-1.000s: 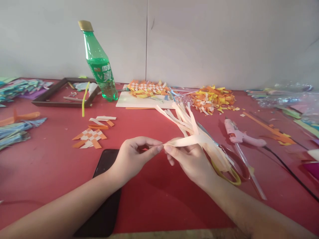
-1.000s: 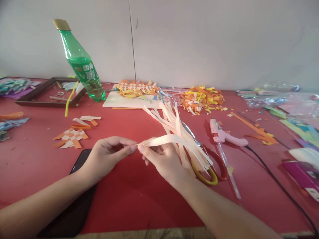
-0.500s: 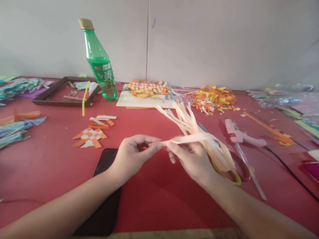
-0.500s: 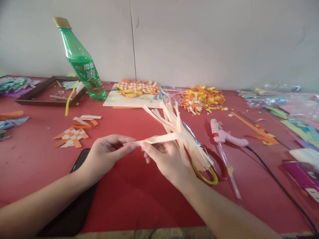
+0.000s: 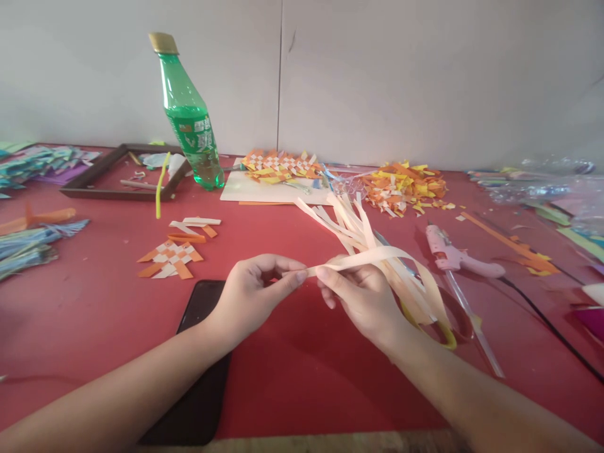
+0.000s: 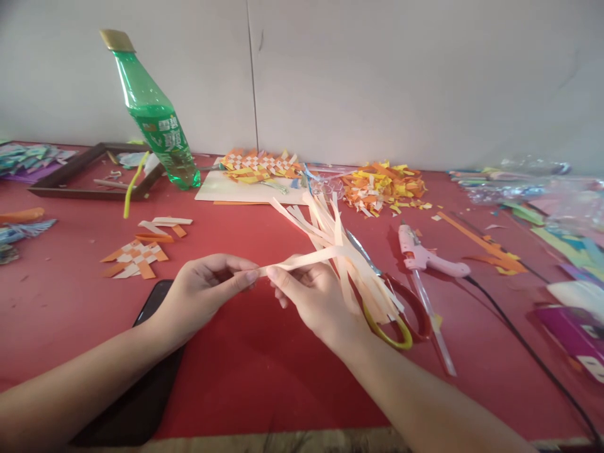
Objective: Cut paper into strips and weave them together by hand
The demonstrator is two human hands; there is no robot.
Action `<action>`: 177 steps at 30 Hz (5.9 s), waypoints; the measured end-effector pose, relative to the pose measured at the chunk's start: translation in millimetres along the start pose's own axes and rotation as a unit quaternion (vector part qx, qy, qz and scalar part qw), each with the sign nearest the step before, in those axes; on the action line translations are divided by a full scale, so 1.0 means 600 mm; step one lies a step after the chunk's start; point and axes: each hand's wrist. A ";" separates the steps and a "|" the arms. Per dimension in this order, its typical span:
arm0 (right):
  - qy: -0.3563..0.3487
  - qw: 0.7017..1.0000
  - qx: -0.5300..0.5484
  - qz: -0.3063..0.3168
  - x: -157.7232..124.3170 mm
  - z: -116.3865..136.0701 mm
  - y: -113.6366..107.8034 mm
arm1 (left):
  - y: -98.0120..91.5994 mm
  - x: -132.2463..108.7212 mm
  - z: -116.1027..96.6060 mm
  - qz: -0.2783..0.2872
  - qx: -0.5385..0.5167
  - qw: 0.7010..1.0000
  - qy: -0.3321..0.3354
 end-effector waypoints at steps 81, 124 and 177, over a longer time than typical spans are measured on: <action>0.029 0.997 -0.059 0.048 0.000 0.019 -0.015 | -0.003 -0.002 -0.002 0.093 0.152 0.984 0.008; 0.079 0.988 0.083 0.106 0.004 0.007 -0.017 | 0.002 -0.014 -0.011 0.109 0.158 0.981 -0.017; 0.071 0.983 0.110 0.129 0.002 0.004 -0.013 | 0.001 -0.011 -0.009 0.131 0.181 0.975 0.018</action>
Point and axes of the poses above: each hand's wrist, its own x-axis towards the middle knuckle, its own y-axis out of the palm, z = x × y, and after that the axes turned 10 degrees about -x, right-handed
